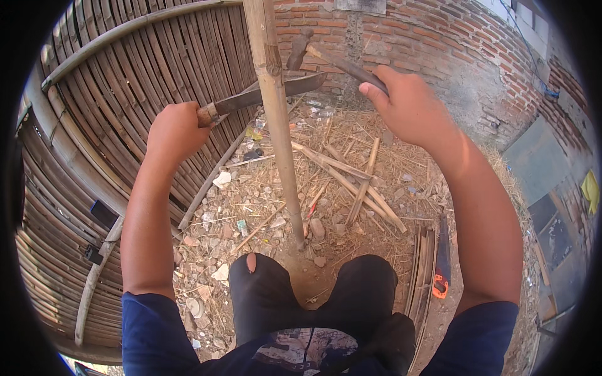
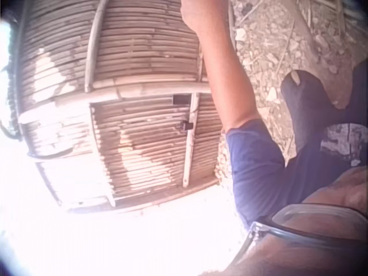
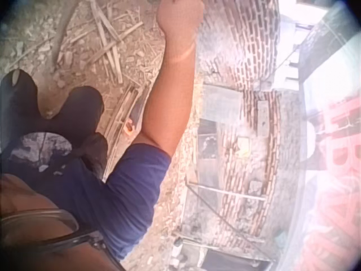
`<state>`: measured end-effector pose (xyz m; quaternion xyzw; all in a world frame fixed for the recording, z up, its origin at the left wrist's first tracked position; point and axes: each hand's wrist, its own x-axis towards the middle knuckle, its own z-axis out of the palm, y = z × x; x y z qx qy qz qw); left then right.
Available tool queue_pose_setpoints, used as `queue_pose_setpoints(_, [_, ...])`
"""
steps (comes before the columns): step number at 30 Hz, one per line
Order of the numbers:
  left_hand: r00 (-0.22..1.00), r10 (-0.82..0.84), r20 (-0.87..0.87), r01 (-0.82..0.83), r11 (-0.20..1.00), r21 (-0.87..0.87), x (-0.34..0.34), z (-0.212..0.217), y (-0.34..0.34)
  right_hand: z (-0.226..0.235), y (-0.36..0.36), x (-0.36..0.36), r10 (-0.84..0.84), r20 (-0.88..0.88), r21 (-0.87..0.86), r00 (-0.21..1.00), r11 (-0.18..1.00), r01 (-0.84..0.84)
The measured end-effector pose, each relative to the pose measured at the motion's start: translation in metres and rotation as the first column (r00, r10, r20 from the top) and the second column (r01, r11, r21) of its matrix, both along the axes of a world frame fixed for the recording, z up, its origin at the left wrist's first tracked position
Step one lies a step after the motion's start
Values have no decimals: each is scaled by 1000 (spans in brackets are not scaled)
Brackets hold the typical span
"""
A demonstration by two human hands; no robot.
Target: The person chisels a hole into a bamboo pole using a metal tool and a hammer, and later uses the hammer to drive a blade into a larger bamboo pole while sitting on the ground.
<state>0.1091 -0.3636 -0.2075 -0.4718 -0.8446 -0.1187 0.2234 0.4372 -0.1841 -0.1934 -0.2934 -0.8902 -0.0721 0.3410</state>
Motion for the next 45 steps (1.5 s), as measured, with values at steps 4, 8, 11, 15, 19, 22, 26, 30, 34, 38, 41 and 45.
queue_pose_setpoints(4, [1000,-1,11,1,1000,-17,-8,-2,1,19,-2,6,-41,-157,-49,987,998,33])
queue_pose_setpoints(8, [1000,5,25,-4,1000,-21,-7,0,2,-5,-11,-11,-116,44,-42,992,992,118])
queue_pose_setpoints(11, [1000,18,0,-18,1000,-23,-3,0,-2,10,-10,-10,-83,138,-16,987,996,86])
queue_pose_setpoints(15, [1000,-15,1,15,1000,-20,-1,2,-3,32,4,-9,-49,-112,10,992,999,50])
queue_pose_setpoints(19, [1000,-8,-4,8,1000,-20,3,0,-9,6,-11,-23,-62,81,-86,995,994,69])
queue_pose_setpoints(22, [1000,-24,-20,23,999,-23,11,-1,-13,7,1,-8,-28,202,-14,979,999,32])
queue_pose_setpoints(26, [1000,-13,-18,13,1000,-23,18,2,-11,20,4,3,-37,-57,-73,998,997,33])
queue_pose_setpoints(30, [1000,22,-22,-23,999,-42,16,0,-10,4,-17,-1,-44,52,-155,998,987,51])
queue_pose_setpoints(34, [999,53,-14,-54,997,-61,9,0,-15,27,-13,2,-10,207,-99,978,995,31])
queue_pose_setpoints(38, [999,43,-18,-44,999,-32,10,-1,-18,26,-5,-2,8,-139,-46,990,999,-15])
queue_pose_setpoints(41, [999,49,7,-49,999,-24,17,-1,-18,-16,-2,-8,-14,88,-52,996,998,18])
queue_pose_setpoints(45, [998,51,-47,-52,998,-29,16,-1,-27,15,-12,-3,11,97,-22,995,1000,-9])
